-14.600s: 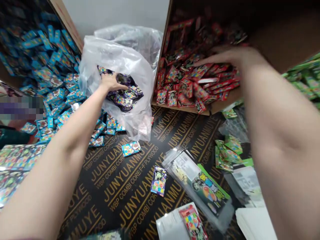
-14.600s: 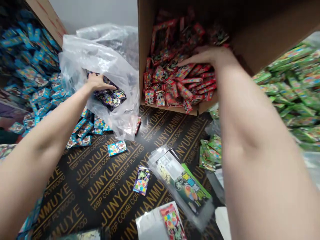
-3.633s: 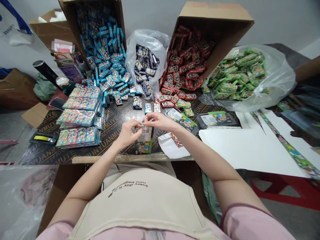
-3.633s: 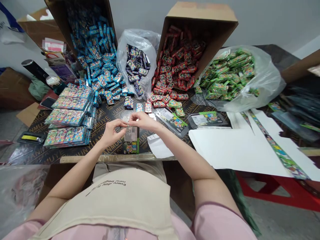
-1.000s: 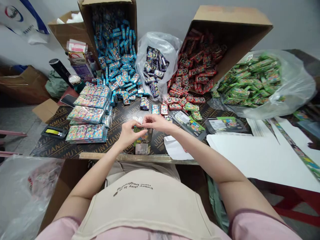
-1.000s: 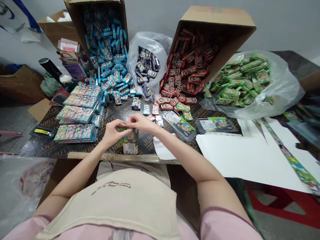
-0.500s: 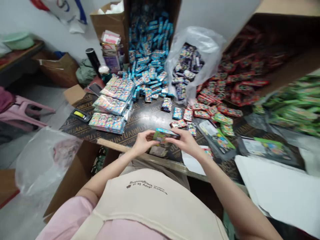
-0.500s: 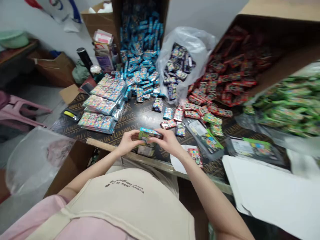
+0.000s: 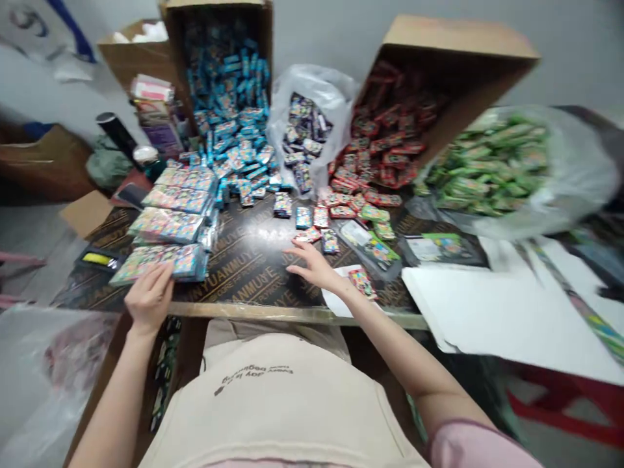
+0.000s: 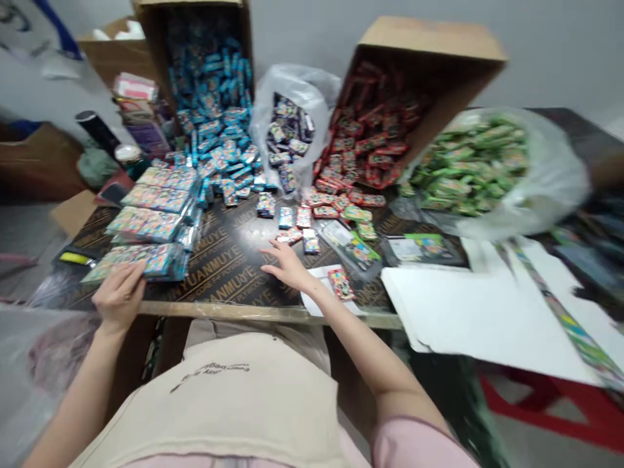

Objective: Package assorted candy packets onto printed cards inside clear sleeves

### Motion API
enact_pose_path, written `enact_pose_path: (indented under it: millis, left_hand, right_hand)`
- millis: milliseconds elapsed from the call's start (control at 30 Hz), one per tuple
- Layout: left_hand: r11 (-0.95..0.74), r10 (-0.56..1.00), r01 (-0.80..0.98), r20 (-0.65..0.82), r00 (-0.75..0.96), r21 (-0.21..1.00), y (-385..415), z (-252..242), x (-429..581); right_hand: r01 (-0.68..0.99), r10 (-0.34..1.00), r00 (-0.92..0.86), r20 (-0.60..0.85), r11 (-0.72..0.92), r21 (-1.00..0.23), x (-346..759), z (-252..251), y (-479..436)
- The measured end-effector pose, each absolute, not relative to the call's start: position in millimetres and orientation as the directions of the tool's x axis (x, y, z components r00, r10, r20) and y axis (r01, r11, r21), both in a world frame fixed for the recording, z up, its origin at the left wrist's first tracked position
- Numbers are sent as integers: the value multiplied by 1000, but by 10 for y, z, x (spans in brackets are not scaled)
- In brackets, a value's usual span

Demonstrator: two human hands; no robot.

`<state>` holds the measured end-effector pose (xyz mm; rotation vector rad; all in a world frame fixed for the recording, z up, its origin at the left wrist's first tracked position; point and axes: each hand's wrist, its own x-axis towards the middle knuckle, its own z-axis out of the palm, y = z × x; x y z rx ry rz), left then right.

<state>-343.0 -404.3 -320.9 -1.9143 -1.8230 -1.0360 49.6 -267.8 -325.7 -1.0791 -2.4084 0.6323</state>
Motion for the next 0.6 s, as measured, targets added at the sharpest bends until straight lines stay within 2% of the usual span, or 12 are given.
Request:
enact_pose_path:
  millis: [67, 133, 233, 300, 400, 600]
  left_hand:
    - [-177, 816, 958, 577, 15, 225, -3980, -3352, -3573]
    - [-194, 823, 964, 565, 59, 183, -3955, -3408, -3608]
    - [-200, 721, 965, 693, 28, 169, -3961, -3339, -3504]
    - [-221, 643, 959, 765, 7, 176, -3940, -3246, -3355]
    - [-270, 619, 936, 786, -10, 225, -3820, -3132, -3046]
    - [-401, 740, 834, 671, 52, 378, -3482, -3031, -2312]
  right_hand:
    - [724, 839, -518, 166, 534, -436, 698, -3323, -2543]
    - [867, 921, -347, 176, 386, -315, 1020, -3352, -2402]
    - [986, 990, -64, 124, 81, -143, 1614, -3386, -2249]
    - [1000, 1000, 17, 21, -17, -27, 1939, -3431, -2212]
    - [999, 997, -22, -71, 25, 31, 2153, -3520, -2250]
    - [992, 989, -126, -74, 128, 23, 2053, -3591, -2399]
